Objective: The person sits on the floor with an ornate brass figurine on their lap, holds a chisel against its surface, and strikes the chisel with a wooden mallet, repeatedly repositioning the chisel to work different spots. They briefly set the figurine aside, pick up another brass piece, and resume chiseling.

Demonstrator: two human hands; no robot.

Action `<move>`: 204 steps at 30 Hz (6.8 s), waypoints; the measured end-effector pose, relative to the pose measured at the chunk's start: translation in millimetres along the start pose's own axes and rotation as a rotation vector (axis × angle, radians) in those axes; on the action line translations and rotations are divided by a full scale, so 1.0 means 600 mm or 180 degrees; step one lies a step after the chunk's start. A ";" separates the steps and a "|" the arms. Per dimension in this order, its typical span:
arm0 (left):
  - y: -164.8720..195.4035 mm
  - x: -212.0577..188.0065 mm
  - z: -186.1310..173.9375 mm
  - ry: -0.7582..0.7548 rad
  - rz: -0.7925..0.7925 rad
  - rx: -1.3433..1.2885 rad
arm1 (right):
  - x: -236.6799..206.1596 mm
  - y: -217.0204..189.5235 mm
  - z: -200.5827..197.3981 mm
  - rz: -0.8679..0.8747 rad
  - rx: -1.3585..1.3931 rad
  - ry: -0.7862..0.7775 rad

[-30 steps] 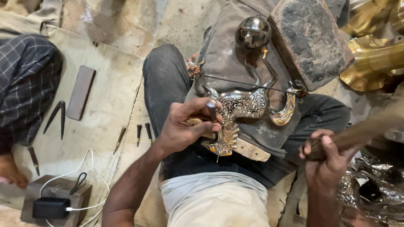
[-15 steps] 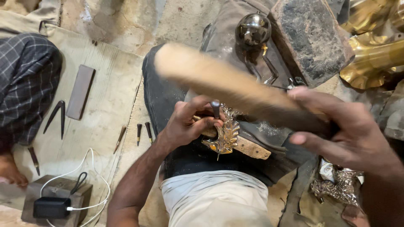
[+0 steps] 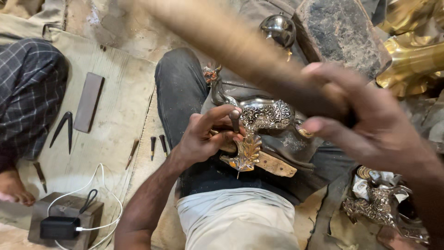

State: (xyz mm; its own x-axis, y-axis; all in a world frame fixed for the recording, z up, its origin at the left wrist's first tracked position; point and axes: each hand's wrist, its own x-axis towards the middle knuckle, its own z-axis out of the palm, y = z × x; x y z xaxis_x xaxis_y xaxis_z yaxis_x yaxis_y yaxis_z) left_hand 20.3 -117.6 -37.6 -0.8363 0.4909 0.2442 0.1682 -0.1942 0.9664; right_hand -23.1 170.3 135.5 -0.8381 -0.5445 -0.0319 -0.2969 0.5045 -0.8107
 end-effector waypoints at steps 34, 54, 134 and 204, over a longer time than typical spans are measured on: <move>-0.006 -0.003 0.002 -0.0035 -0.0065 -0.0002 | -0.058 0.029 -0.002 -0.0199 -0.0335 -0.0114; -0.008 -0.008 -0.004 -0.0165 -0.0369 -0.0299 | -0.083 0.028 0.000 -0.0095 -0.1129 -0.0446; 0.031 0.018 0.128 0.1678 -0.0268 0.0455 | -0.020 -0.049 -0.031 0.0453 -0.0597 0.0061; 0.038 0.009 0.106 0.1324 -0.0313 0.0567 | -0.074 -0.034 -0.010 0.0513 -0.1424 -0.0341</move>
State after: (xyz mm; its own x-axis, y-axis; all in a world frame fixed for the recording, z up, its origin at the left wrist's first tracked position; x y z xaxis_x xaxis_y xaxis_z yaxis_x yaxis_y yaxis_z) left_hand 52.8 -65.6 -9.2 -0.9850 0.1101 0.1332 0.1343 0.0029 0.9909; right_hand 17.6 188.2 156.7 -0.8448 -0.4898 -0.2153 -0.3545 0.8138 -0.4604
